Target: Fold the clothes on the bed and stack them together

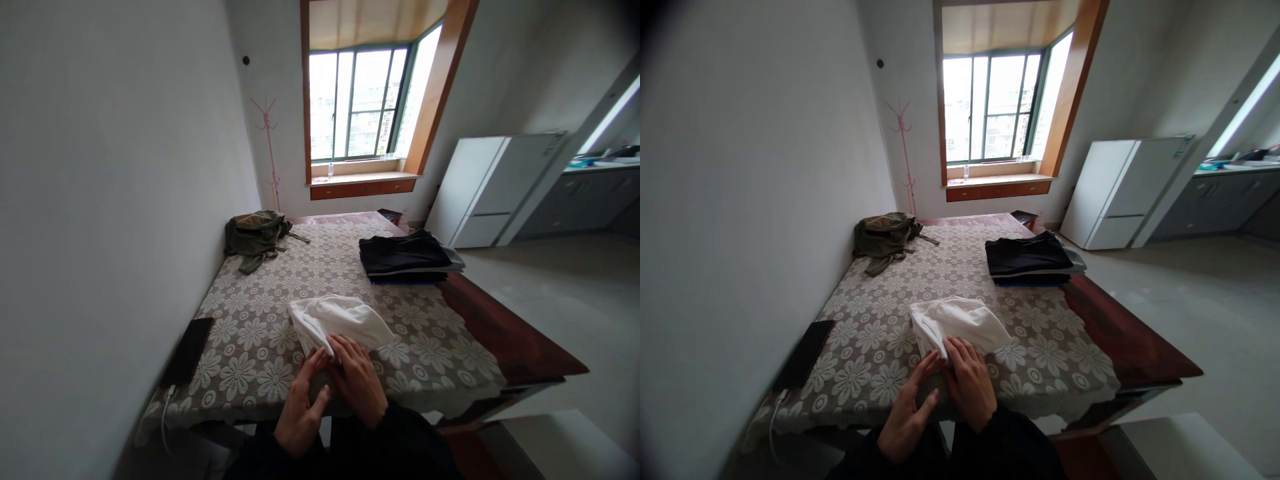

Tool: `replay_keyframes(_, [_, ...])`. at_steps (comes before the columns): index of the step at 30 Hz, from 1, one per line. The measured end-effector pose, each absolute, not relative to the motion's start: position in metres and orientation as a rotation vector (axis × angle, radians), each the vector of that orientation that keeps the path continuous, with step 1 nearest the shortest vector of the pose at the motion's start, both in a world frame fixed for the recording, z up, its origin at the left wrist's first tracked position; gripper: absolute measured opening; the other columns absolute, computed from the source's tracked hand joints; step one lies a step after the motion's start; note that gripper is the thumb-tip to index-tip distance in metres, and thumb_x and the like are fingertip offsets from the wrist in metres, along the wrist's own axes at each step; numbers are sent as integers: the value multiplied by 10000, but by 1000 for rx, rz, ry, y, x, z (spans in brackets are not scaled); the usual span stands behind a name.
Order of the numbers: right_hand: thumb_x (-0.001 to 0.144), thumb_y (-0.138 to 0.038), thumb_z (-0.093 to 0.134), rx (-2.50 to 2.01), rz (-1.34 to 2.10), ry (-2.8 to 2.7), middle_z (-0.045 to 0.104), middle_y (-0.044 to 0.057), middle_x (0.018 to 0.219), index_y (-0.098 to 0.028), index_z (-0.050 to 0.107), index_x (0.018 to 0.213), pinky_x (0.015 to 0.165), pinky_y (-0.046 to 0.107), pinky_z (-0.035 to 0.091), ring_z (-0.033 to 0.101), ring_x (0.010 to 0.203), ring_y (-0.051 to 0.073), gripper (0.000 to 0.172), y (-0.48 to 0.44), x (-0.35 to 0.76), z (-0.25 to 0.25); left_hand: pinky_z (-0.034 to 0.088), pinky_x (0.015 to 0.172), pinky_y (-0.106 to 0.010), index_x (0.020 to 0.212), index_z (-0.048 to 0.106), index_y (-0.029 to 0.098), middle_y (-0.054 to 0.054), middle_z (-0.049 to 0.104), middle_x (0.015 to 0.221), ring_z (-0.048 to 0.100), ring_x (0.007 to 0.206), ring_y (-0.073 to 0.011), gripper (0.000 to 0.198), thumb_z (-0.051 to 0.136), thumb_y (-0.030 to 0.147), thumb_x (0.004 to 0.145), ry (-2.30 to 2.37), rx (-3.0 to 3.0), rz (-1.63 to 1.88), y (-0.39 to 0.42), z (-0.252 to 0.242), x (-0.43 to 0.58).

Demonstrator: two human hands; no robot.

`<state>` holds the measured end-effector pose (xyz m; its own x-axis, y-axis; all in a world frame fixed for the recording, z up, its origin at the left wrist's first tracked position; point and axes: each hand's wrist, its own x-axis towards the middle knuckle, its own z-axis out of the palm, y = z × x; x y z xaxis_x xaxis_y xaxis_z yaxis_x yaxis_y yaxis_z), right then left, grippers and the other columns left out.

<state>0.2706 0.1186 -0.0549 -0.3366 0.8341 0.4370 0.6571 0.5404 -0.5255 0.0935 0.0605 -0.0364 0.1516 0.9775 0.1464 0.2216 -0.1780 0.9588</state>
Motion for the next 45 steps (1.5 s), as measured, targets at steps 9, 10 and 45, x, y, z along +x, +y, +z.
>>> replay_keyframes(9, [925, -525, 656, -936, 1287, -1015, 815, 43, 1003, -289, 738, 1150, 877, 509, 635, 758, 1008, 339, 336, 160, 294, -12, 350, 1251, -548, 1423, 600, 245, -119, 622, 1490, 490, 1469, -321, 451, 513, 335, 990, 1526, 1680, 1147, 46, -52, 93])
replay_keyframes(10, [926, -559, 645, -911, 1315, -927, 815, 51, 1064, -287, 722, 1206, 889, 526, 638, 755, 1050, 347, 398, 161, 304, -9, 294, 1270, -590, 1430, 599, 242, -123, 586, 1532, 424, 1515, -341, 469, 531, 342, 978, 1613, 1755, 1116, 48, -54, 91])
replay_keyframes(45, [752, -366, 782, -1286, 1321, -585, 797, 55, 1189, -301, 732, 1251, 973, 529, 651, 730, 1150, 390, 506, 53, 487, -62, 508, 1142, -458, 921, 751, 267, -55, 621, 1498, 555, 1410, -345, 323, 735, 581, 851, 1642, 957, 1422, -23, -56, 16])
